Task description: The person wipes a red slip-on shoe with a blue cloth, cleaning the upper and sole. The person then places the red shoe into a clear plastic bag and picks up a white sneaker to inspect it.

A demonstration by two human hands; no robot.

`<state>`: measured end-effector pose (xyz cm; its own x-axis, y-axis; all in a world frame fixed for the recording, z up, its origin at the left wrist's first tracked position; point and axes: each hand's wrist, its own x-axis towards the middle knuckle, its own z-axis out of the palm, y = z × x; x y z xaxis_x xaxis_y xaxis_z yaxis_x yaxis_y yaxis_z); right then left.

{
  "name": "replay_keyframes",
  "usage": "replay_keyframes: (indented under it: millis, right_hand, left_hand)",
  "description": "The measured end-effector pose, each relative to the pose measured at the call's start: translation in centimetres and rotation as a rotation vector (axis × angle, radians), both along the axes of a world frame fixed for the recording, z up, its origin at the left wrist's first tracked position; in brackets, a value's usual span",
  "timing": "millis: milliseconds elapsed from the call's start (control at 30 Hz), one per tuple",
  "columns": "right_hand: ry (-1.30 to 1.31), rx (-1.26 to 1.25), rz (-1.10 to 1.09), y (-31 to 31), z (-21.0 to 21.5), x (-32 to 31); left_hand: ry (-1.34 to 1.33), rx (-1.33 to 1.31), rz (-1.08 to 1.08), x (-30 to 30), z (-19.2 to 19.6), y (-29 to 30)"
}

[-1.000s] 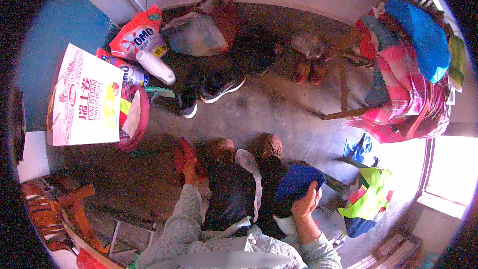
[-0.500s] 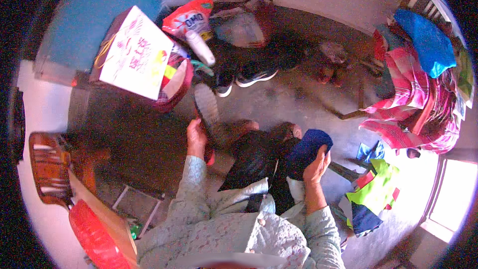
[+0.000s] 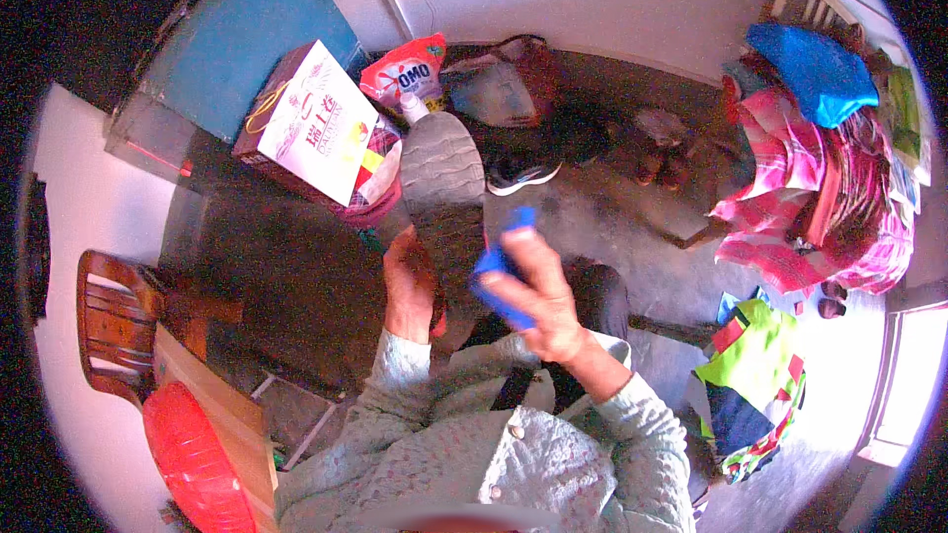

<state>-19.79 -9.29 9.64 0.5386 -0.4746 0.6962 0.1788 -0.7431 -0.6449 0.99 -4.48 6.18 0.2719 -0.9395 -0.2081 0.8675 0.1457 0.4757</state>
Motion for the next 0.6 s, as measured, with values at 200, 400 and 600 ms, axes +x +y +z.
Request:
replay_keyframes:
  millis: [200, 400, 600]
  right_hand:
    - [0.518, -0.61, -0.13, 2.0, 0.3, 0.4]
    - [0.449, -0.629, -0.421, -1.8, 4.7, -0.2]
    - [0.366, -0.52, -0.615, -5.4, 7.5, 0.4]
  left_hand:
    - [0.083, -0.079, -0.176, -3.2, 2.1, 1.9]
    - [-0.026, -0.06, -0.221, -5.0, 1.7, 2.6]
    - [-0.098, -0.076, -0.295, -6.1, 3.9, 3.1]
